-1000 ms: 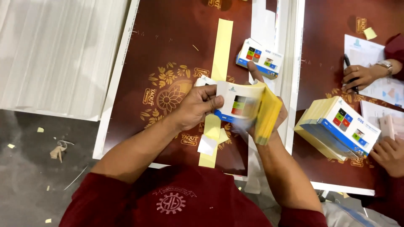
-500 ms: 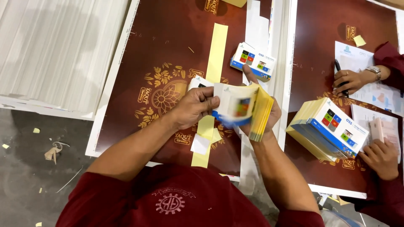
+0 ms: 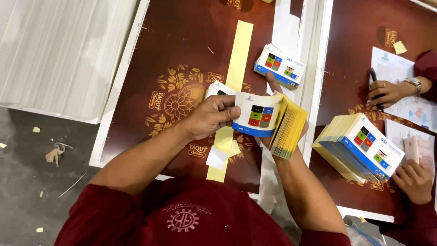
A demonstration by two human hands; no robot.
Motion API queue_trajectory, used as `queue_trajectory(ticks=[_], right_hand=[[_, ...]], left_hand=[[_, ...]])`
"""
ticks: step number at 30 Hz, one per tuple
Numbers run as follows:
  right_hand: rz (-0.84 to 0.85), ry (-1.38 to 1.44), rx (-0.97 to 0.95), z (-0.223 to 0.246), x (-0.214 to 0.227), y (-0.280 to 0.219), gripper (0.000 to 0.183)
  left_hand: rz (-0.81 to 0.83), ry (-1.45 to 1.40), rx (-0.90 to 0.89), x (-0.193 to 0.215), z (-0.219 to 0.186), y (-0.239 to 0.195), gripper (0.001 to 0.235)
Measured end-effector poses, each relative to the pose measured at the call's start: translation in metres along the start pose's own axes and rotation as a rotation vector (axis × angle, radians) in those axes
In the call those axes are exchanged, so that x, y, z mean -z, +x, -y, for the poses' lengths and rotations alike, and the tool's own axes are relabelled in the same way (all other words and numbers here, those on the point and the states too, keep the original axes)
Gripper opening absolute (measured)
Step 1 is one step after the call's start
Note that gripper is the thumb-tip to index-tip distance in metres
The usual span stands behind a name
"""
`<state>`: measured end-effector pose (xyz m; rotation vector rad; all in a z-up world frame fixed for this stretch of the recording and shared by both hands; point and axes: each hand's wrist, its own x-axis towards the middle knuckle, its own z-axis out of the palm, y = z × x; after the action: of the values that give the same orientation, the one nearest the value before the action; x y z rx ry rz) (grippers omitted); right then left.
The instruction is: Bundling stacks of printed materials using adhesive strips.
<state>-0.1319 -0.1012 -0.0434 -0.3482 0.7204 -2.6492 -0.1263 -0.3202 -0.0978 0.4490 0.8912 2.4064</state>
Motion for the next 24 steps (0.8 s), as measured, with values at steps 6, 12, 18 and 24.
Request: queue_trajectory(ticks=[6, 12, 18, 24], right_hand=[[-0.023, 0.032, -0.015, -0.0022, -0.0059, 0.0016, 0.092], [0.020, 0.034, -0.003, -0.0028, -0.0038, 0.0012, 0.091], [0.020, 0.044, 0.023, -0.0043, 0.0019, -0.0006, 0.086], [0.067, 0.139, 0.002, -0.0065, -0.0006, -0.0014, 0.085]], left_hand=[[0.003, -0.014, 0.009, 0.0001, -0.0002, -0.0002, 0.044], [-0.007, -0.013, 0.009, -0.0051, -0.0029, -0.0008, 0.043], [-0.053, 0.003, 0.018, -0.0053, -0.0006, -0.0005, 0.044], [-0.059, -0.037, 0.005, -0.0087, -0.0018, 0.0001, 0.047]])
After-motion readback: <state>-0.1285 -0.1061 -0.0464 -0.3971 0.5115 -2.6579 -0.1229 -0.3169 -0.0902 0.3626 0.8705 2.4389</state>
